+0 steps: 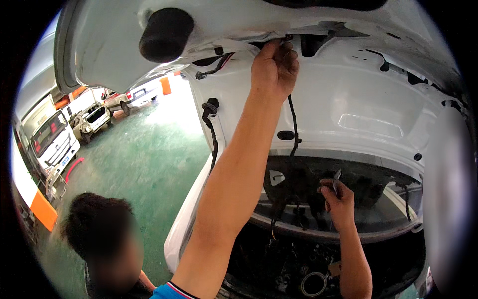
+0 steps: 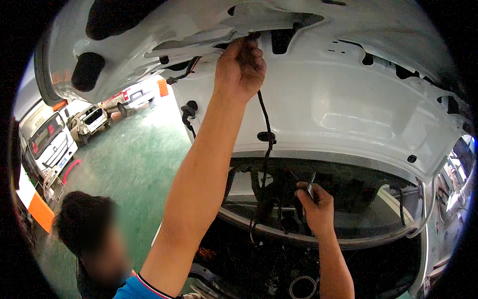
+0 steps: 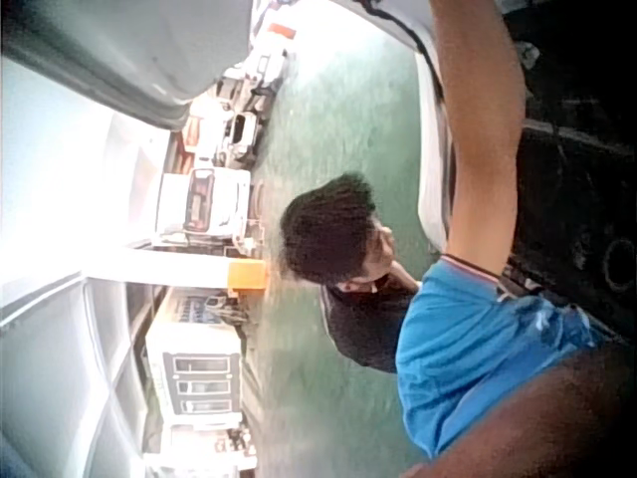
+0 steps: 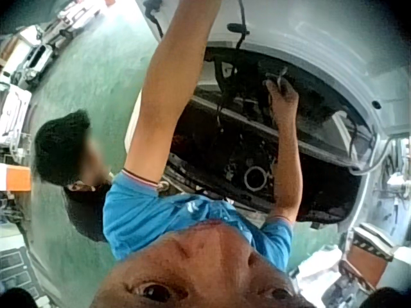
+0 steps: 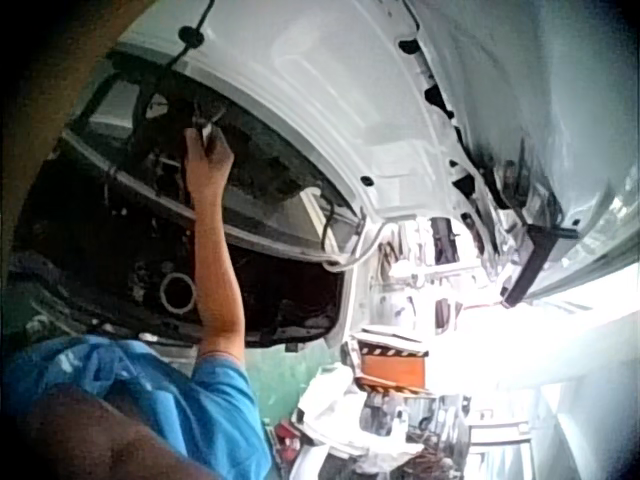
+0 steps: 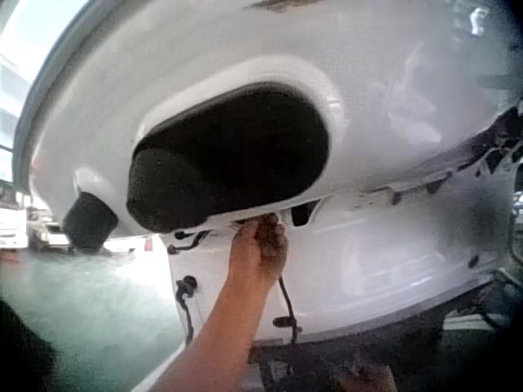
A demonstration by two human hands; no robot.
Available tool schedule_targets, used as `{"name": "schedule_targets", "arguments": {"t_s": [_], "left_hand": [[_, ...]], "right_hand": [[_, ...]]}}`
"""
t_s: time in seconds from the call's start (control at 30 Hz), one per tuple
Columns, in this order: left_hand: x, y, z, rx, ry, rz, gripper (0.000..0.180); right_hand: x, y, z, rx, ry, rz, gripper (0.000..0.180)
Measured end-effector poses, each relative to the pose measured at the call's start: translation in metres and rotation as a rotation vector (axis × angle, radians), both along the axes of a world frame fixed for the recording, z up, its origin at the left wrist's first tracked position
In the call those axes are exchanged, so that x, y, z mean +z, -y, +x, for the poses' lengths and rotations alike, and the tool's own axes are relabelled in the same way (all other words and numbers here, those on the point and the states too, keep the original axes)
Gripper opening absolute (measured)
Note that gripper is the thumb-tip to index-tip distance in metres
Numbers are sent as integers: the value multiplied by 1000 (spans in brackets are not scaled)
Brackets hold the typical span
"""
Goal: The person works under the open trunk lid of a white car, using a screwdriver to remove fasteners and then manipulating and connecting electrical wires and connectors. They repeatedly strip, twist, and join wires, securing connections with tape.
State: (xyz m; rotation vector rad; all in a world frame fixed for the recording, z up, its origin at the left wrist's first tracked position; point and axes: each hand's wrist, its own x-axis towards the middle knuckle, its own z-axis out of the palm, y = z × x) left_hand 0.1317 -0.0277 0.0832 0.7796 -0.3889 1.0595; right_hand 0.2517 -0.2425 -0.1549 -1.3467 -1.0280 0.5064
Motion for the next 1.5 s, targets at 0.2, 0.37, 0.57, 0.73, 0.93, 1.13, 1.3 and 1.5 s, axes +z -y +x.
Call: {"name": "schedule_targets", "arguments": {"t_s": [0.2, 0.37, 0.57, 0.73, 0.93, 1.13, 1.3, 1.5], "left_hand": [[-1, 6, -2, 323, -162, -6, 17], [1, 16, -24, 639, -420, 99, 19], [11, 30, -14, 688, -387, 15, 16], [14, 35, 7, 690, -284, 24, 12], [10, 35, 2, 741, -374, 47, 16], [1, 39, -20, 825, -585, 80, 24], [-7, 48, -8, 718, -340, 26, 26], [-7, 38, 3, 451, -18, -146, 21]], "right_hand": [[-29, 27, 14, -17, -80, -49, 24], [-36, 33, 11, -39, -148, -5, 23], [-21, 29, -5, 16, -138, 2, 23], [-21, 28, -8, 41, -88, -55, 22], [-24, 29, -9, 59, -91, -44, 21], [-22, 33, -16, 63, -127, -49, 20], [-32, 33, -20, 67, -140, -67, 19], [-42, 38, -19, 84, -254, -47, 20]]}}
